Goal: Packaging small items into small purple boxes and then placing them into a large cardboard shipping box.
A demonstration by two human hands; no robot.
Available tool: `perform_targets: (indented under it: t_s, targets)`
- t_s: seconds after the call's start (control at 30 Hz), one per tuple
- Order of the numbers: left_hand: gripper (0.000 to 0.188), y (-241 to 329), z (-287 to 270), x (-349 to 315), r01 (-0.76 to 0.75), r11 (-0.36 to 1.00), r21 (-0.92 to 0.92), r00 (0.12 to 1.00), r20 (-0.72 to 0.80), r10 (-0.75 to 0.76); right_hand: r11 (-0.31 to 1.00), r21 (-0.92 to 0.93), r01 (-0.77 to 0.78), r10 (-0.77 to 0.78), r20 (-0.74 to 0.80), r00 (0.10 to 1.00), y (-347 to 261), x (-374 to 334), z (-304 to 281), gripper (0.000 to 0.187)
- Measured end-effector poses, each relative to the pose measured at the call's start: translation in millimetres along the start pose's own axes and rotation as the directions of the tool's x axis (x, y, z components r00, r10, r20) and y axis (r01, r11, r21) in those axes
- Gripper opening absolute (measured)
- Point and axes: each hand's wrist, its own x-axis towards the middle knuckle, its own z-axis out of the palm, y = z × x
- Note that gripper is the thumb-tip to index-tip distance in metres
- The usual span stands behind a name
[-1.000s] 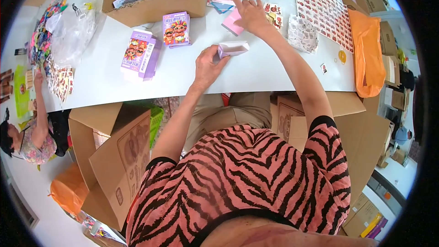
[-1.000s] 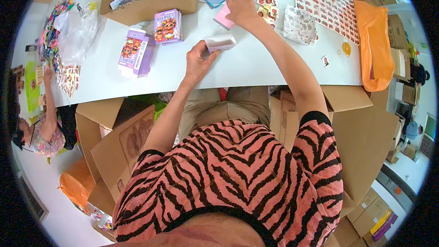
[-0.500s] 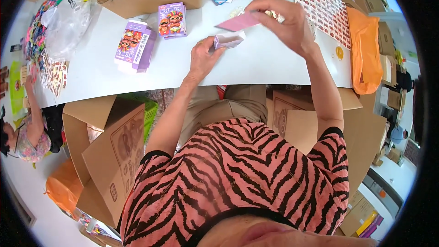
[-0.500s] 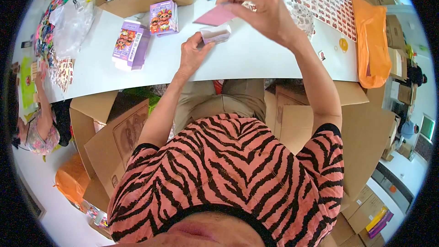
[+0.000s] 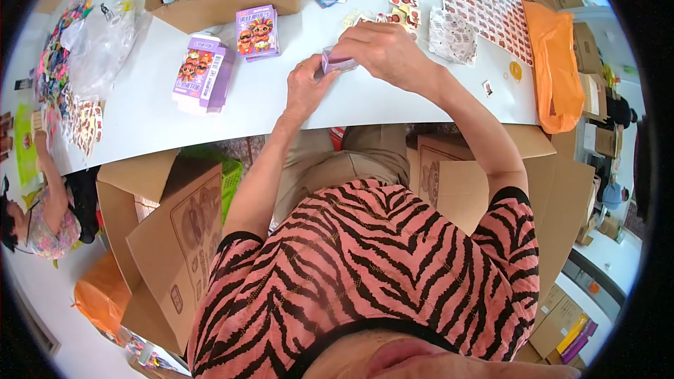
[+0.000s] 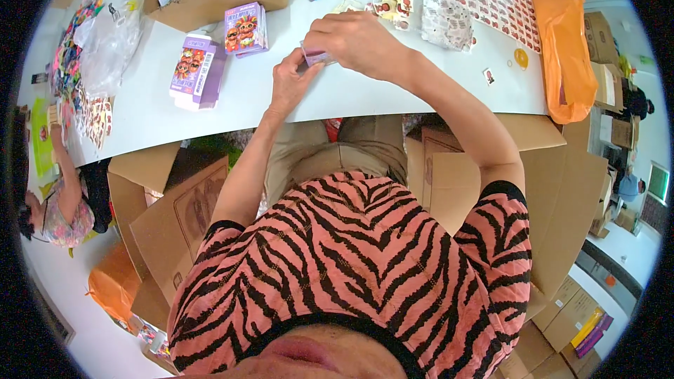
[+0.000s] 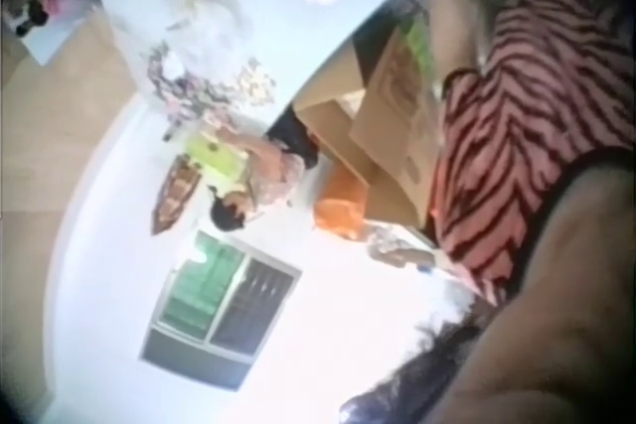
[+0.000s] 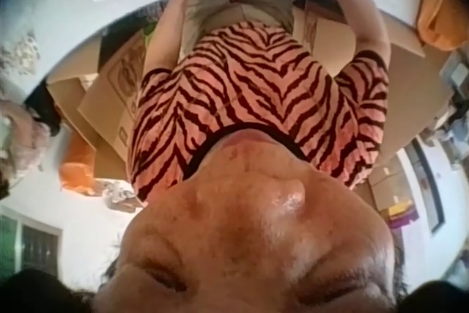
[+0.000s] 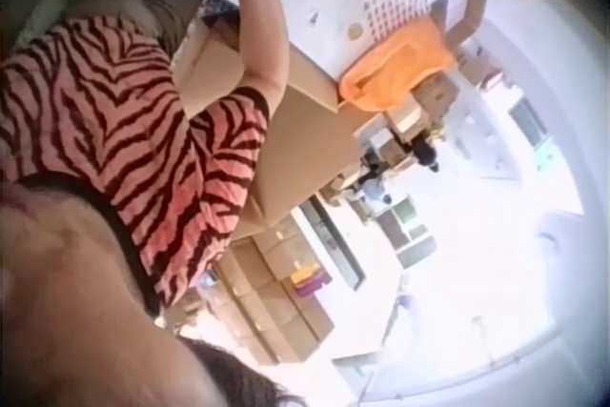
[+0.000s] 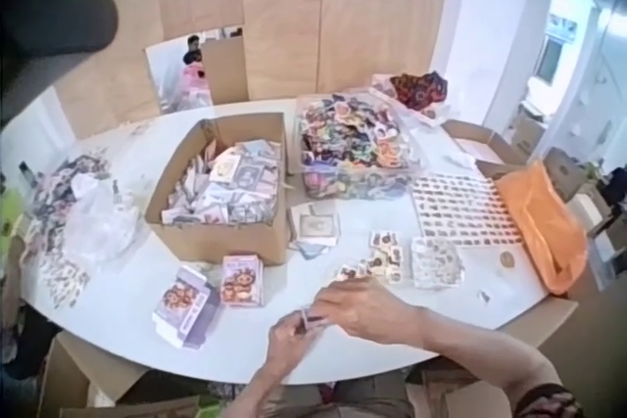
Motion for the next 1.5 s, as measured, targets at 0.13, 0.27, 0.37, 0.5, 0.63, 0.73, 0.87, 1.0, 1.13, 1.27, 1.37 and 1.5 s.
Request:
perform_targets:
  t_s: [0.13, 0.27, 0.37, 0.5, 0.63, 0.73, 0.87, 1.0, 1.13, 1.27, 1.37, 1.5]
  targets:
    - [0.023, 1, 1, 4, -0.039, 0.997, 0.063, 0.999, -0.013, 0.04, 0.993, -0.101, 0.067, -0.066, 0.014, 0.998, 5, -1, 12, 0.015]
    - [0.025, 0, 0, 1, -0.039, 0.998, 0.054, 0.999, -0.016, 0.04, 0.985, -0.156, 0.07, -0.056, 0.096, 0.994, 1, -3, 16, 0.02]
    - [0.024, 2, -1, -1, -0.024, 0.997, 0.073, 1.0, -0.013, 0.025, 0.993, -0.114, 0.029, -0.014, 0.124, 0.992, 2, -6, 21, 0.031]
    - [0.024, 1, 1, -2, 0.003, 0.999, 0.034, 1.0, -0.012, -0.003, 0.998, -0.032, -0.056, 0.059, 0.102, 0.993, -1, -14, 28, 0.044]
    - [0.024, -4, 3, -3, 0.012, 1.0, -0.021, 1.0, 0.005, -0.012, 0.971, 0.124, -0.204, 0.189, 0.126, 0.974, -7, -23, 29, 0.046]
    - [0.025, -3, 2, -2, -0.022, 0.999, 0.033, 1.0, 0.022, 0.021, 0.983, 0.145, -0.113, 0.119, -0.037, 0.992, -13, -22, 13, 0.039]
    - [0.026, -5, -1, -4, -0.031, 0.997, 0.076, 0.999, 0.025, 0.029, 0.964, 0.12, -0.238, 0.258, -0.197, 0.946, 14, -35, -16, 0.029]
    - [0.029, -15, 1, -4, -0.014, 0.994, 0.106, 1.0, 0.027, 0.011, 0.833, -0.061, -0.55, 0.538, -0.142, 0.831, 78, -71, -20, 0.027]
    - [0.022, -2, 3, -2, 0.038, 0.998, 0.045, 0.999, 0.012, -0.039, 0.77, -0.292, -0.568, 0.592, -0.006, 0.806, 118, -99, -7, 0.027]
    - [0.026, -7, 2, -3, 0.023, 0.999, 0.048, 1.0, 0.011, -0.024, 0.738, -0.455, -0.498, 0.608, 0.129, 0.784, 133, -103, 13, 0.031]
    - [0.032, -15, 2, -4, 0.008, 0.994, 0.106, 1.0, 0.026, -0.011, 0.736, -0.502, -0.453, 0.562, 0.081, 0.823, 142, -105, 25, 0.025]
    - [0.024, -14, 7, -6, 0.031, 0.999, -0.021, 0.999, -0.028, -0.032, 0.733, -0.438, -0.521, 0.599, 0.052, 0.799, 149, -110, 32, 0.027]
